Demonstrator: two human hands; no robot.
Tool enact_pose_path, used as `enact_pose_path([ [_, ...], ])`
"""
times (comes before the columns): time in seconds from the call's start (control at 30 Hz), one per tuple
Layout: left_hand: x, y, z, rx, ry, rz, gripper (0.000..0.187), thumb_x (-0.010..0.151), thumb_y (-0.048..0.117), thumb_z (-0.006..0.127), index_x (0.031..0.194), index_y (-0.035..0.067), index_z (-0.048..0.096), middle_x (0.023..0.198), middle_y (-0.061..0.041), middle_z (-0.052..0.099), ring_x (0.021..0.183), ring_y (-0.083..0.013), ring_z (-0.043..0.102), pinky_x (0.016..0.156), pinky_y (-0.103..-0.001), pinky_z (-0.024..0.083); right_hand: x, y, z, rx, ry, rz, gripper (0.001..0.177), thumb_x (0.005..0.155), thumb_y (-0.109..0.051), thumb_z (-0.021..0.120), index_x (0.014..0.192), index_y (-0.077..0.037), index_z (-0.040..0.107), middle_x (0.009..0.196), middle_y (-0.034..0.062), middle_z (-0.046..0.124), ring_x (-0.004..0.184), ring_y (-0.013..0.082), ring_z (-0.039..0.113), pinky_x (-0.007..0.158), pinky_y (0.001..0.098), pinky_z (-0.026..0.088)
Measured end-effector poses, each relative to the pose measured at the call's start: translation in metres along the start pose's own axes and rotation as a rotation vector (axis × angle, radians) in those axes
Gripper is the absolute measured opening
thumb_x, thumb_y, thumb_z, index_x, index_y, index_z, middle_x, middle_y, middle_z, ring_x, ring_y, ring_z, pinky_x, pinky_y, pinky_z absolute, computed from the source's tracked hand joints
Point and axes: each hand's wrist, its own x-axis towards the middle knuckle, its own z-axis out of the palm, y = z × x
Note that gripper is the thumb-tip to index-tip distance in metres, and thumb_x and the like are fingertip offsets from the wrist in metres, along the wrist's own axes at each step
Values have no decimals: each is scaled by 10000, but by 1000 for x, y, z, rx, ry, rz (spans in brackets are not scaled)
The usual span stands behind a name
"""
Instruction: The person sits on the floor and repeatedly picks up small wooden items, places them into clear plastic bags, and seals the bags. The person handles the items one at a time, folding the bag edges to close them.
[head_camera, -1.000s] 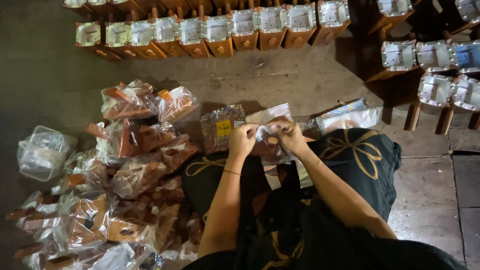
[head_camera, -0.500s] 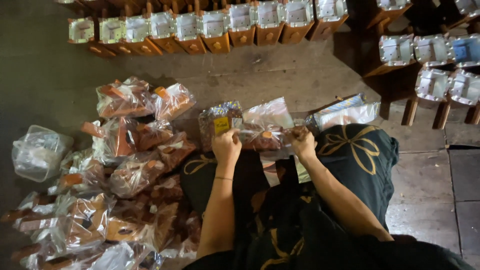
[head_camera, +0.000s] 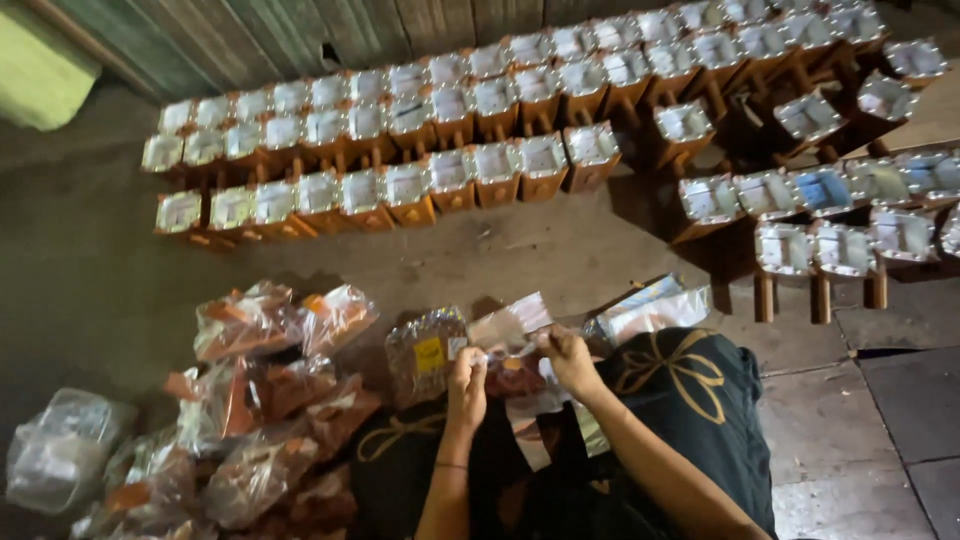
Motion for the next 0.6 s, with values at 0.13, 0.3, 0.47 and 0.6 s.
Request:
enact_pose_path([
  [0.13, 13, -25, 13, 22, 41, 20, 349, 1052, 455, 400, 1019, 157, 577, 895, -65, 606, 866, -233, 579, 860, -393, 461, 16, -24, 14, 74, -116, 12, 145, 986, -109, 604, 857, -78, 661, 706, 24, 658, 702, 120, 573, 679, 310, 507],
  [0.3, 27, -14, 22, 174, 12, 141, 243, 995, 337, 446, 1017, 150, 600, 846, -54, 699, 777, -243, 655, 740, -373, 482, 29, -49, 31, 103, -83, 107, 179, 928, -102, 677, 1063, -134, 563, 779, 29, 624, 663, 109, 617, 654, 284, 510],
  [0.47, 29, -2, 24, 4, 67, 72, 205, 998, 289, 559, 1098, 110, 569, 933, -53, 654, 839, -174, 683, 784, -309, 534, 30, -55, 29, 56, -169, 101, 512, 1014, -297, 704, 629, -184, 387, 592, -72, 326, 578, 47, 312, 505, 302, 261],
  [0.6, 32, -17, 25, 205, 134, 9, 439, 954, 459, 577, 1260, 144, 574, 1211, -89, 721, 1072, -284, 731, 867, -391, 561, 32, -114, 17, 397, -302, 57, 168, 946, -212, 738, 966, -45, 752, 864, 30, 763, 812, 99, 698, 695, 264, 566],
])
